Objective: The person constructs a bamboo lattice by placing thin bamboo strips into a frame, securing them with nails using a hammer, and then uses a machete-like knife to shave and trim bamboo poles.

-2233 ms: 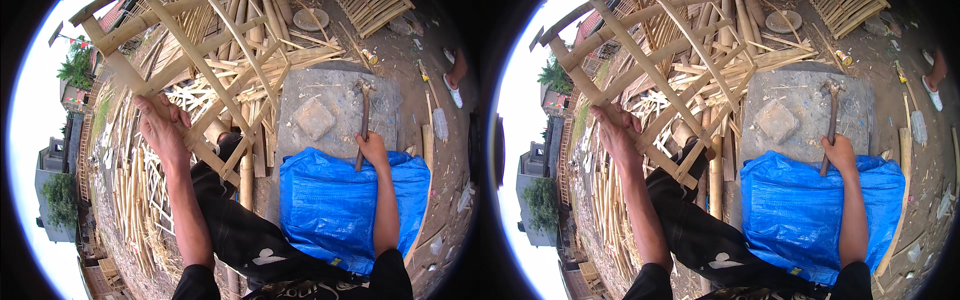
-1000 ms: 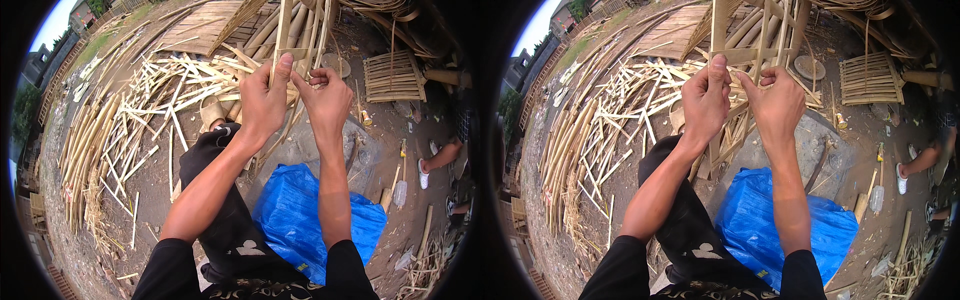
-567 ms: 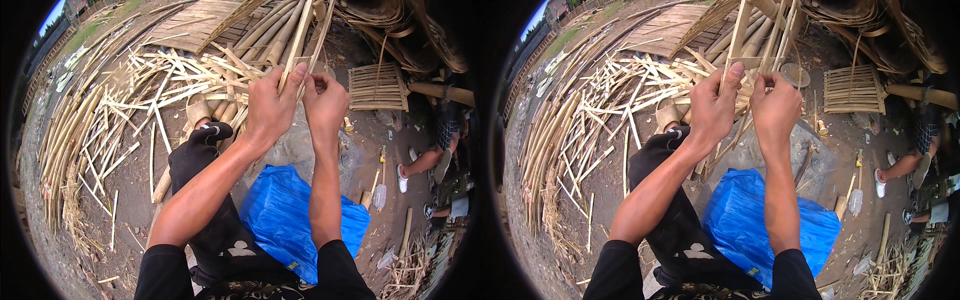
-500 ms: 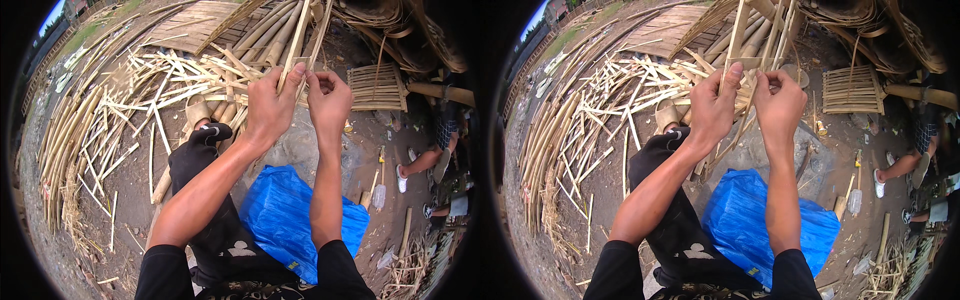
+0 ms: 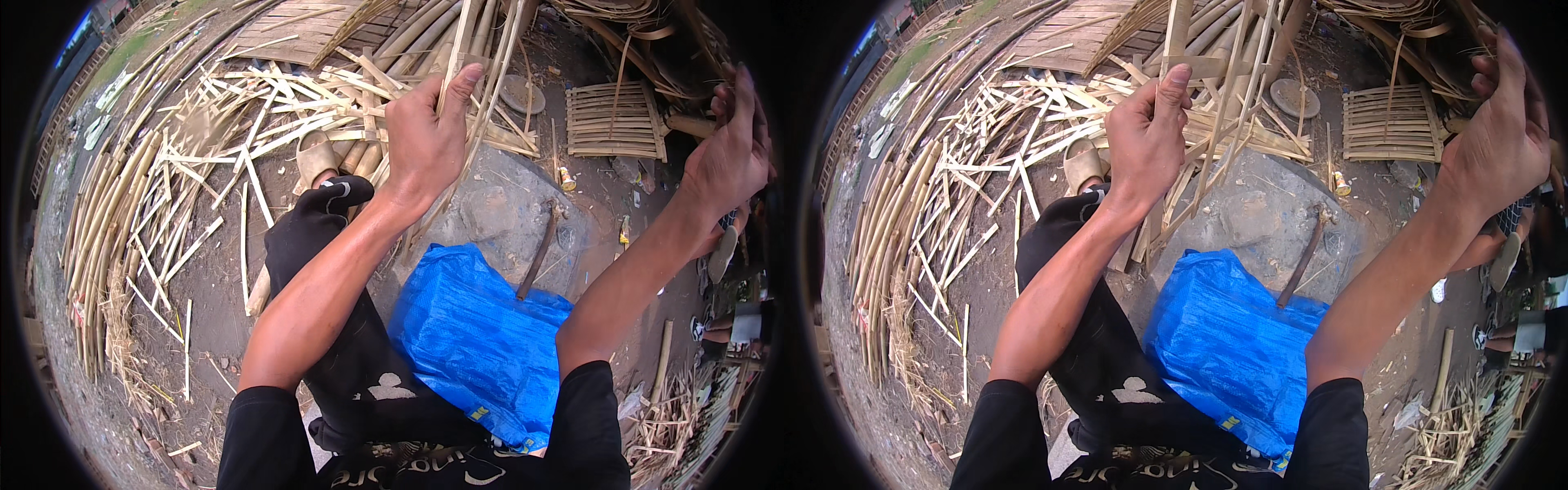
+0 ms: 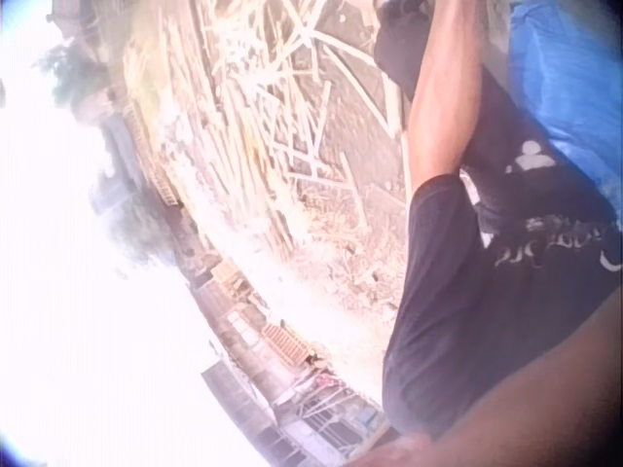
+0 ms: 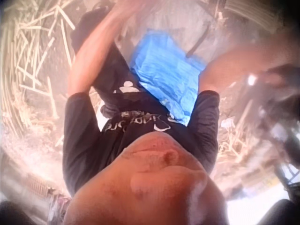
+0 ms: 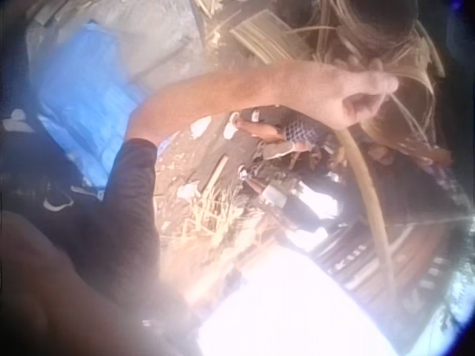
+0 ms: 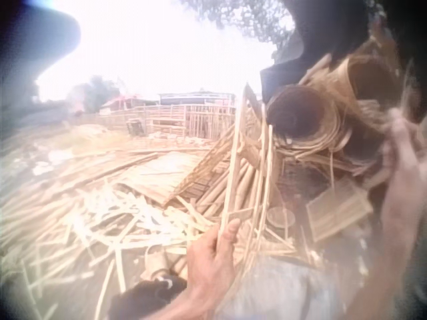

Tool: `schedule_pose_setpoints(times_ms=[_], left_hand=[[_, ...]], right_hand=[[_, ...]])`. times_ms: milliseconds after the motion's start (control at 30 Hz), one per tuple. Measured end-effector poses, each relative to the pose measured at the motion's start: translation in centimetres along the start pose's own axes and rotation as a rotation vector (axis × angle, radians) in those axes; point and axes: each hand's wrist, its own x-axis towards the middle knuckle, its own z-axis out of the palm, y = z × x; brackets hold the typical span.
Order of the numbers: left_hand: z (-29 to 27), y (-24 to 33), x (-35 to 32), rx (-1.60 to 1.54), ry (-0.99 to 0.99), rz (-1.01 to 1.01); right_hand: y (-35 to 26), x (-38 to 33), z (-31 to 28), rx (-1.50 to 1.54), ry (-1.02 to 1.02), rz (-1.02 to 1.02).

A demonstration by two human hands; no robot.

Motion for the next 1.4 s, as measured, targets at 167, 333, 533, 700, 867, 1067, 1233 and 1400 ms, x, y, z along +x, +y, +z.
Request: schedule_pose_setpoints(times_ms=[167,333,533,700,867,1067,1233,1400], left_hand=[[-1.2,0.0,0.1,-0.079,0.002,-0.077],[-1.9,0.7,1.1,-0.077,0.073,-0.054],[-1.2,0.7,1.1,0.030,0.043,-0.107],[0.5,-0.1,0.7,0.082,0.000,-0.131],[1.8,0.3,1.2,0.119,0.032,-0.144],[2.9,0.3,2.0,0.085,0.039,-0.171],[2.5,-0.3,2.1,0.078,0.034,-0.229],[2.6,-0.9,1.7,0.085,0.030,-0.175]], right_hand=[[7.5,-14.2,-6.9,-0.284,-0.769,0.711],[8.6,-29.7,-15.6,-0.201,-0.779,1.064],[8.5,-36.2,-16.8,-0.112,-0.676,1.232],[8.8,-35.2,-16.1,-0.171,-0.697,1.165],[8.5,-34.7,-16.0,-0.180,-0.729,1.178],[8.9,-35.1,-16.2,-0.159,-0.696,1.165],[8.8,-34.9,-16.0,-0.147,-0.721,1.211],[8.9,-35.3,-16.2,-0.136,-0.700,1.193]])
